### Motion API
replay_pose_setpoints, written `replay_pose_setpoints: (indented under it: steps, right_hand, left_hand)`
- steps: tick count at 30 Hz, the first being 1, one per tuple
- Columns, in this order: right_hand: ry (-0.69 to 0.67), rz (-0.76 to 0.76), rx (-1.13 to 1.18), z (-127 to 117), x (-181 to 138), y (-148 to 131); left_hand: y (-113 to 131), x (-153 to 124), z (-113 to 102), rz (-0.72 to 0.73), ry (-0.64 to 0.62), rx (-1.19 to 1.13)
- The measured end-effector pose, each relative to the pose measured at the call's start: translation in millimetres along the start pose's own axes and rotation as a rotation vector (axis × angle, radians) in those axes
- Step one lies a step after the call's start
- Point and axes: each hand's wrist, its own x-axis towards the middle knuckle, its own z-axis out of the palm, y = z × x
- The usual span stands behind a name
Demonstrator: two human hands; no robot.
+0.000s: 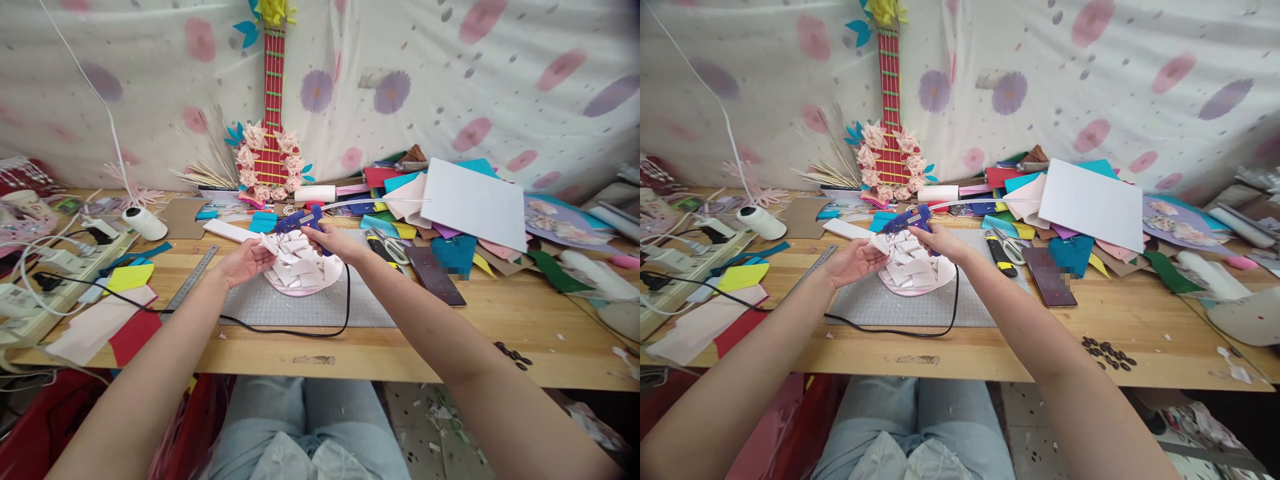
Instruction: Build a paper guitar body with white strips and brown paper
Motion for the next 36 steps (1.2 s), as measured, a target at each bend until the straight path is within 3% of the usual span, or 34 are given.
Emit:
replay_pose_setpoints:
  steps: [7,25,36]
  right_hand:
    - [-0.018,0.021,-0.016,-1.4,-5.9,-11.9]
    - [-0.106,-0.013,-0.005,-1.5,-4.3,-11.0]
    - [-0.048,0.006,0.005,0.1,-1.1,-8.6]
  left_hand:
    - [-0.2,2.3,-0.7,0.008,-0.024,-0.011]
    - [0.0,2.5,-5.4,-0.014,-0.039,-0.051]
    - [-0.5,1.7,-6.4,-0.045,-0.062,-0.028]
